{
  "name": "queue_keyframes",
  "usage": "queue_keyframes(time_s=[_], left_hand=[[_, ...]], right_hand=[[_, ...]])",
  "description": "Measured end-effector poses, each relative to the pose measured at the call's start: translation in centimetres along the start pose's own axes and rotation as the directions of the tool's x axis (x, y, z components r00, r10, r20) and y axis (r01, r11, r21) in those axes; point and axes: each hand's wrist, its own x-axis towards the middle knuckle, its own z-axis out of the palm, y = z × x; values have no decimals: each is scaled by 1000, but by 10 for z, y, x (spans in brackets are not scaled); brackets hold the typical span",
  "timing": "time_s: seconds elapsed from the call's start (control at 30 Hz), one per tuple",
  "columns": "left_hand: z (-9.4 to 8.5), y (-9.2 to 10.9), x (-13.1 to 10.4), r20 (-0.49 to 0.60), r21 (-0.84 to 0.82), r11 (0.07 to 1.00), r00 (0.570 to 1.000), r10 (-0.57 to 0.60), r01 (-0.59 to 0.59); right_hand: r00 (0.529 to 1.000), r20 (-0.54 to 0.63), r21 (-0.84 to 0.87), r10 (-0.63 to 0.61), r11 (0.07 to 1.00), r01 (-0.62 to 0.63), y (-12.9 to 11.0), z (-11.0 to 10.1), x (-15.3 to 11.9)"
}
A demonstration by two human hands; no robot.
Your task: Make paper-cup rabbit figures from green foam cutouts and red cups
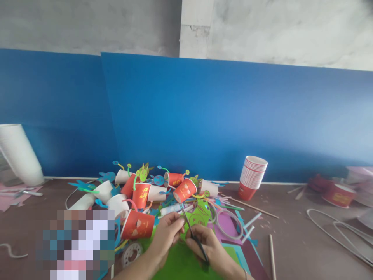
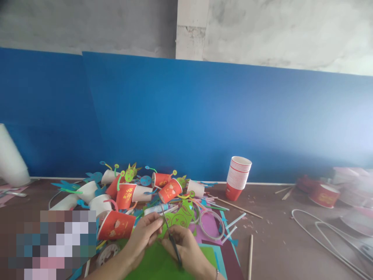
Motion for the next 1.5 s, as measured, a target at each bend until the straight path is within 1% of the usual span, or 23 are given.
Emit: queue_keyframes(time_s=[0.2, 0.33, 0.53, 0.73, 0.93, 1.2, 1.37, 1.43, 1.47, 1.5], left_hand=[[-2, 0, 1, 4, 6, 1000, 1000, -14, 14], [-3, -1, 3, 13, 9, 1000, 1000, -19, 18], [-4, 1, 3, 26, 11, 999, 999, -48, 48], [-3, 1, 2, 16, 7, 998, 998, -62, 62], [-3, 1, 3, 26, -1, 999, 998, -54, 54], [-5, 1, 3, 39, -8, 999, 998, -49, 50], [-7, 0, 5, 44, -3, 999, 998, -45, 45], [-7, 0, 4, 40, 4, 999, 998, -42, 42], [-6, 1, 3, 37, 8, 999, 998, -41, 41], [-6, 2, 3, 35, 8, 999, 999, -40, 39]], right_hand=[[999, 4, -15, -38, 999, 38, -1, -2, 1], [999, 22, 21, -34, 999, 33, -2, -4, 1], [999, 50, 12, -6, 1000, 5, -5, -7, 0], [998, 46, 36, -36, 999, 35, 0, -8, 2], [999, 43, 9, -13, 1000, 13, 2, -6, 2], [999, 39, -12, 6, 1000, -6, -6, -7, -1], [999, 38, -80, 2, 997, 1, -5, -7, 1], [1000, 20, -92, -3, 996, 5, -2, -8, 3], [1000, -17, -103, -16, 995, 14, 0, -9, 4], [996, -78, -137, -38, 990, 27, 0, -12, 5]])
